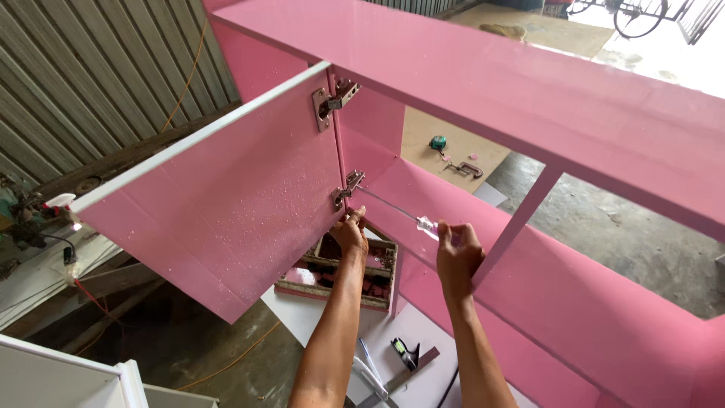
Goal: The person uses a screwdriver to tighten screws on the hinges of a pink cabinet door. They repeatedly open and close the door to test the alignment and movement of the hinges during the process.
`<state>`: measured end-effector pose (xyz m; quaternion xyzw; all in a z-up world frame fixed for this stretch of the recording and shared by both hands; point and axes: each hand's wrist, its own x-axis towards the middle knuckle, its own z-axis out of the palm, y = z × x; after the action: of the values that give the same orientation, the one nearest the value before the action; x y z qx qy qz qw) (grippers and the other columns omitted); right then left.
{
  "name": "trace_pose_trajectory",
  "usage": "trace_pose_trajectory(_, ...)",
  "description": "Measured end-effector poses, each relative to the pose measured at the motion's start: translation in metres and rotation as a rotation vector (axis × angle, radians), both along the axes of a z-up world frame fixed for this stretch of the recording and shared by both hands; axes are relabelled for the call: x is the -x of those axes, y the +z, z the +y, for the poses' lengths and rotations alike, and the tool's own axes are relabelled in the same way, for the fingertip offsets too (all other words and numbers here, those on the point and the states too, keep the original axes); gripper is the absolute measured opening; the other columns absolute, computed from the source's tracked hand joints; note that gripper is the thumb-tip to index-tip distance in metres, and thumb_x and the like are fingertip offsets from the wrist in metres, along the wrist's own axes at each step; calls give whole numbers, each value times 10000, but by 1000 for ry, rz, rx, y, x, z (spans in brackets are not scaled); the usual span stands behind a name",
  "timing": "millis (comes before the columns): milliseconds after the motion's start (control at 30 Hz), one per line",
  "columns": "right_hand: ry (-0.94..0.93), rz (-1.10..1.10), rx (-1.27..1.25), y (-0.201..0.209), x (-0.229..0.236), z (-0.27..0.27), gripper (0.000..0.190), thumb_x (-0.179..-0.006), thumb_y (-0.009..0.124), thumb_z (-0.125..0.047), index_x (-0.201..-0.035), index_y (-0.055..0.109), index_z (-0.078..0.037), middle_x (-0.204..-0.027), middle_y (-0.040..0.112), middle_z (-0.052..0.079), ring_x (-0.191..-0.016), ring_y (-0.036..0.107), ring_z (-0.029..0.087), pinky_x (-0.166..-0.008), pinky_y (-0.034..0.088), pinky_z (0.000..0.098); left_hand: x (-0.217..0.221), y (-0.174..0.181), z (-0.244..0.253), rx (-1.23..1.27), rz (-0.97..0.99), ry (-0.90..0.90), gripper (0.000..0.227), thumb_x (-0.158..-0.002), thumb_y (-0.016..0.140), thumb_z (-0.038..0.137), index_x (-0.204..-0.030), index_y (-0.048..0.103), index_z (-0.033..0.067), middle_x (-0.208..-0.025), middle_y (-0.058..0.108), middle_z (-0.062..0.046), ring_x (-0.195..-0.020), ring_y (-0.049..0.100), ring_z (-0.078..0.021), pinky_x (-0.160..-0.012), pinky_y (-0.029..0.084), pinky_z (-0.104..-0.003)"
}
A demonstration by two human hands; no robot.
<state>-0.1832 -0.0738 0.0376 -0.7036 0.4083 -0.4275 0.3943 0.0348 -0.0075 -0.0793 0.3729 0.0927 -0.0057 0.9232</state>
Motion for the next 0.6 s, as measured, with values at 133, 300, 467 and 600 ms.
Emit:
trace_pose_trajectory(133, -37, 17, -19, -14, -6, -15, 249, -914, 801, -404, -885, 748, -162, -833, 756, 109, -855, 740, 340, -744, 558, 446, 0, 0, 1, 13, -20, -12, 569, -659, 810, -121, -1112, 672, 194, -988, 533, -1, -896, 592, -173, -711, 672, -338)
trace_pose_trajectory(300, 115, -185, 178, -15, 2, -7, 319, -864, 784, -36, -1157, 664, -77, -1039, 660, 191, -944, 697, 405, -669, 640, 418, 0, 2, 1, 31, -18, -13, 566, -660, 815, -128, -1104, 676, 195, -1000, 543, 1, -898, 597, -175, -720, 664, -345)
trace_pose_trajectory(467, 6, -51, 80, -21, -3, -13, 129, -948, 768, -251, -924, 740, -127, -810, 670, 103, -764, 694, 300, -648, 562, 406, 6, -1, 4, 17, -2, -13, 561, -668, 810, -126, -1110, 675, 193, -997, 554, 5, -892, 600, -168, -711, 662, -331)
trace_pose_trajectory(600, -45, 24, -77, -15, -8, -18, 214, -936, 758, -375, -851, 755, -178, -710, 714, 56, -685, 699, 269, -612, 586, 389, 7, 12, 5, 11, 4, -23, 554, -672, 817, -121, -1103, 682, 200, -986, 574, 9, -878, 609, -172, -688, 656, -333)
